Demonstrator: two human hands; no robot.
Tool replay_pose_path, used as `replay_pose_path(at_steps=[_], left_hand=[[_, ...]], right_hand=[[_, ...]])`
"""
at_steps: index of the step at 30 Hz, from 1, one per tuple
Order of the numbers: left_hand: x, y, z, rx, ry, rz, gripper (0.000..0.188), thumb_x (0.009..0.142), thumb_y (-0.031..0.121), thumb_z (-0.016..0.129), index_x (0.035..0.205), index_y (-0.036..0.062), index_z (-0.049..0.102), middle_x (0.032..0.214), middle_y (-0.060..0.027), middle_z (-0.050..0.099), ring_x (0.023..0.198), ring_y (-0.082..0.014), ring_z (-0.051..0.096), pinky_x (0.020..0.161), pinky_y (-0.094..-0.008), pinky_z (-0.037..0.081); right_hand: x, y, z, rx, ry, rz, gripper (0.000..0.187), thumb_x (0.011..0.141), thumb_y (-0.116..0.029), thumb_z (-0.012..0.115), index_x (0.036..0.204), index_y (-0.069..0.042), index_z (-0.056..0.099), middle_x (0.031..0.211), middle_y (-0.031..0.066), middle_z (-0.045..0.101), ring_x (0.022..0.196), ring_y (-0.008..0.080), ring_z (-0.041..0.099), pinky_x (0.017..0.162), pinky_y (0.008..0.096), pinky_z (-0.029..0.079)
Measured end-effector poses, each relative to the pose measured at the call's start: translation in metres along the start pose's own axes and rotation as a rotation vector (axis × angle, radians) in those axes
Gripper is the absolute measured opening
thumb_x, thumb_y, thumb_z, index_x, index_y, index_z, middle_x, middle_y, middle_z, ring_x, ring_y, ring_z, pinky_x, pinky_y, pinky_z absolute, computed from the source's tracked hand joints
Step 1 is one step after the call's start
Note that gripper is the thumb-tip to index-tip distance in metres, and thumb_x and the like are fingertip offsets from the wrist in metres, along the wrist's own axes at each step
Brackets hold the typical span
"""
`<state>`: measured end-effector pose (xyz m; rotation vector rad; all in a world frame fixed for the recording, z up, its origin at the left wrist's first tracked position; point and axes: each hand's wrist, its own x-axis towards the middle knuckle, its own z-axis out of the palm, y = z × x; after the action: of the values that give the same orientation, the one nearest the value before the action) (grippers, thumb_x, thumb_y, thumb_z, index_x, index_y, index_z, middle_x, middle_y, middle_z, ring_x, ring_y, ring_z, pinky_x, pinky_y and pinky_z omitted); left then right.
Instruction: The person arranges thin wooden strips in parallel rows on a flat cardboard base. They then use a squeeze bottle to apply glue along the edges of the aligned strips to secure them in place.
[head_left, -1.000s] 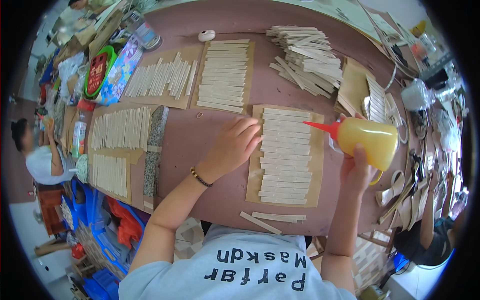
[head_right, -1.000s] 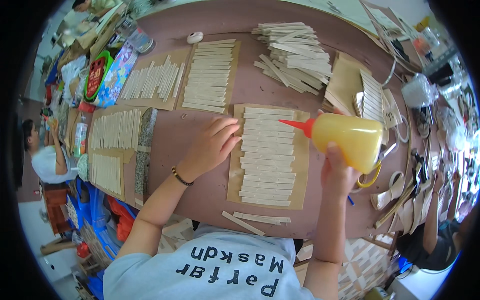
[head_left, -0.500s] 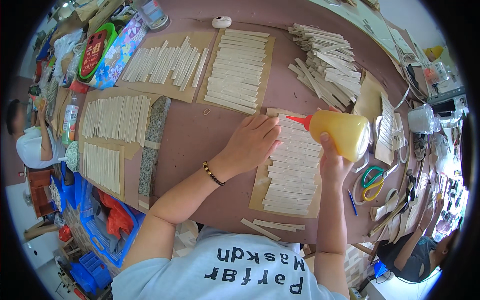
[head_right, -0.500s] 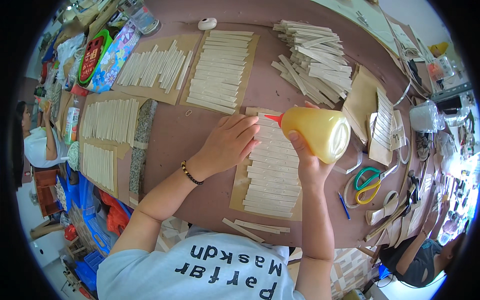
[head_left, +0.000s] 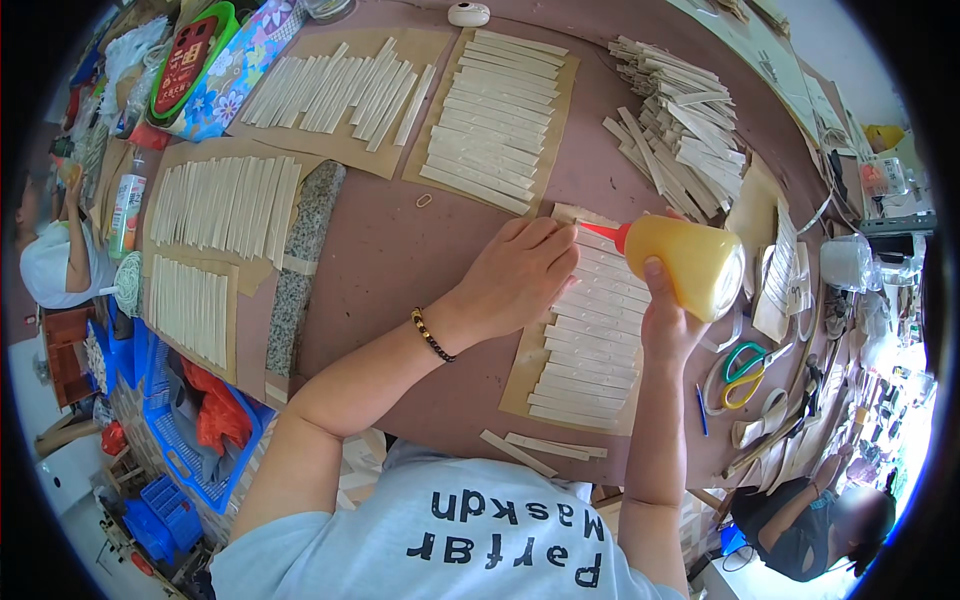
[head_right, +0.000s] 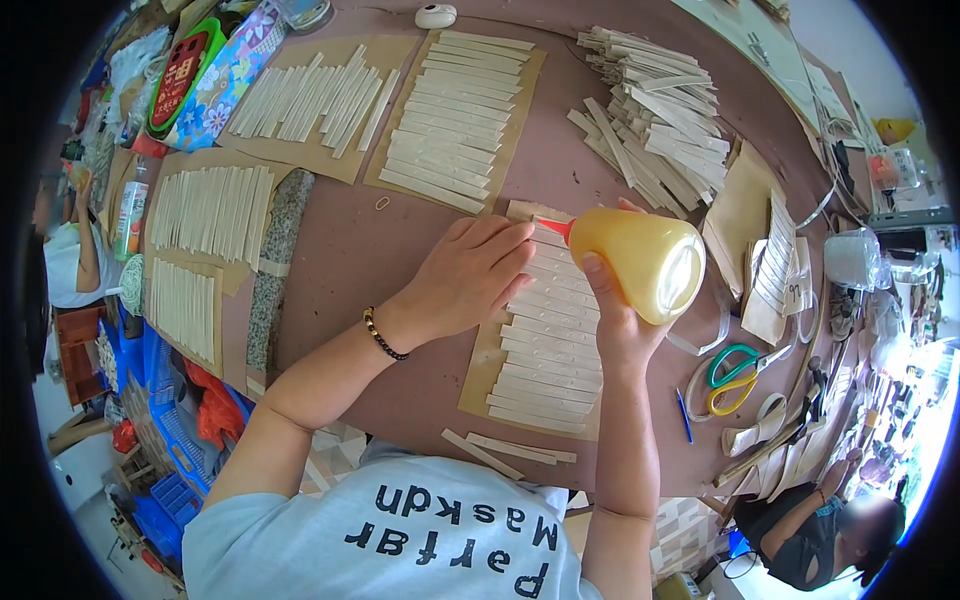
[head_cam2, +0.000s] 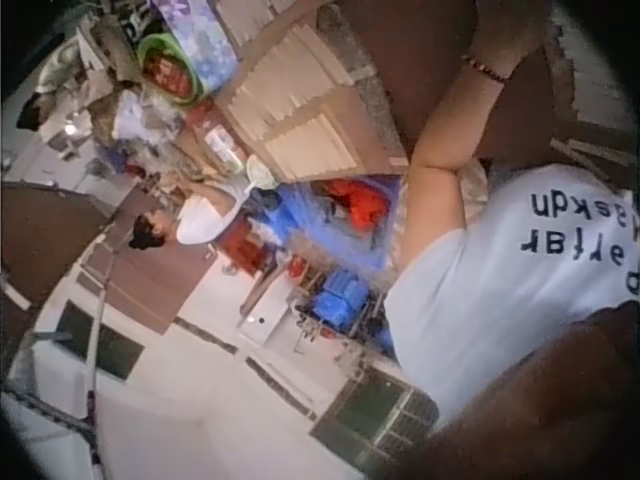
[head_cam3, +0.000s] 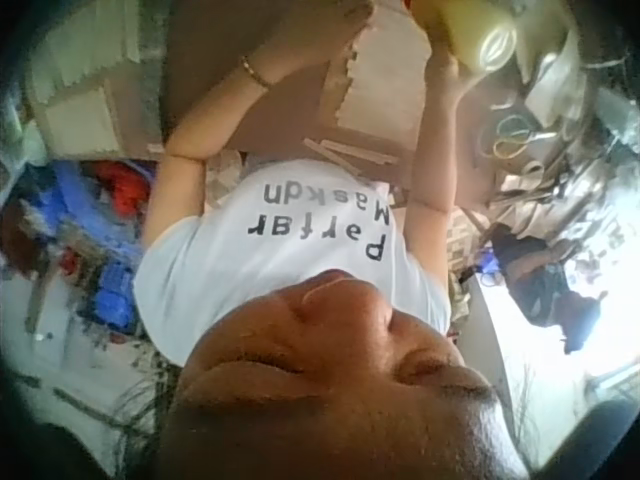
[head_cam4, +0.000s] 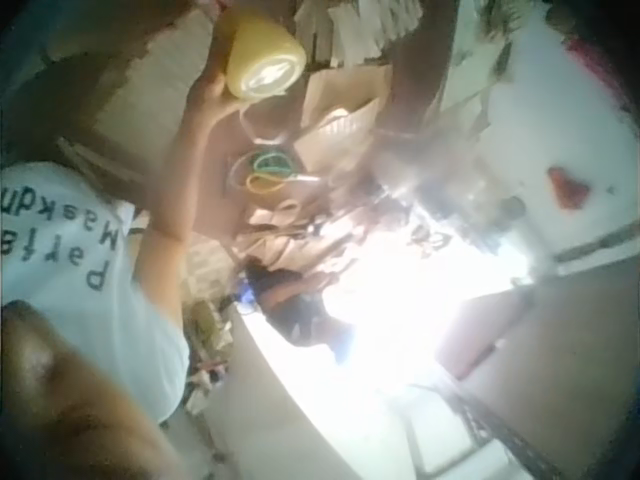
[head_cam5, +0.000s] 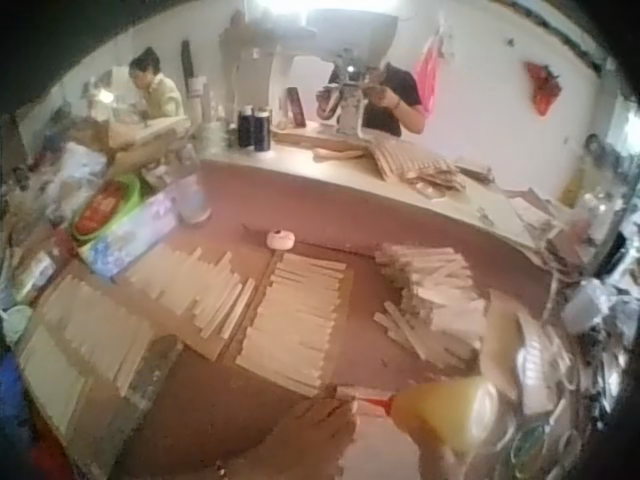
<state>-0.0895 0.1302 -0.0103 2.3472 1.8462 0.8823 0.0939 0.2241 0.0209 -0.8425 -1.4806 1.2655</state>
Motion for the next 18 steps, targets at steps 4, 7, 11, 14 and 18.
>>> replay_pose_path(at_steps=[4,7,11,14,18], left_hand=[[0.0013,0.0010,-0.0008,0.009,-0.007,0.001,0.034,0.088,0.023,0.073,0.112,0.0025,0.061,0.125,-0.0087,0.060,0.117,-0.0248,0.055,0.098,-0.0408,0.047],[0.0001,0.0012,-0.0013,0.011,-0.021,-0.008,0.034,0.088,0.023,0.073,0.112,0.0025,0.061,0.125,-0.0090,0.060,0.117,-0.0248,0.055,0.098,-0.0409,0.046],[0.0010,0.0023,-0.0018,0.009,-0.006,-0.007,0.035,0.087,0.023,0.073,0.112,0.0024,0.061,0.125,-0.0093,0.060,0.117,-0.0248,0.055,0.098,-0.0409,0.046],[0.0005,0.0020,-0.0015,0.007,0.009,-0.004,0.035,0.087,0.023,0.074,0.112,0.0022,0.061,0.125,-0.0093,0.060,0.117,-0.0247,0.055,0.097,-0.0408,0.046],[0.0006,0.0015,0.0001,0.016,-0.003,-0.003,0.036,0.086,0.023,0.075,0.112,0.0022,0.061,0.125,-0.0092,0.060,0.117,-0.0245,0.055,0.097,-0.0402,0.046]], right_hand=[[0.0010,-0.0024,-0.0021,-0.020,0.002,-0.009,0.055,0.084,-0.010,0.083,0.132,0.000,0.056,0.134,0.0157,0.064,0.119,0.0235,0.062,0.104,0.0378,0.050],[0.0012,-0.0010,0.0013,-0.026,0.004,-0.024,0.055,0.085,-0.010,0.082,0.132,0.001,0.056,0.133,0.0169,0.064,0.119,0.0240,0.063,0.104,0.0380,0.050],[0.0004,-0.0038,0.0029,-0.093,0.004,-0.038,0.054,0.086,-0.009,0.081,0.132,0.002,0.055,0.133,0.0177,0.064,0.118,0.0241,0.063,0.104,0.0382,0.050],[0.0004,-0.0050,-0.0019,-0.079,0.003,-0.039,0.053,0.086,-0.008,0.081,0.132,0.002,0.055,0.132,0.0178,0.065,0.119,0.0243,0.063,0.104,0.0382,0.049],[0.0006,-0.0018,0.0030,-0.060,0.011,-0.063,0.053,0.086,-0.007,0.081,0.132,0.002,0.055,0.132,0.0181,0.065,0.119,0.0246,0.063,0.104,0.0384,0.050]])
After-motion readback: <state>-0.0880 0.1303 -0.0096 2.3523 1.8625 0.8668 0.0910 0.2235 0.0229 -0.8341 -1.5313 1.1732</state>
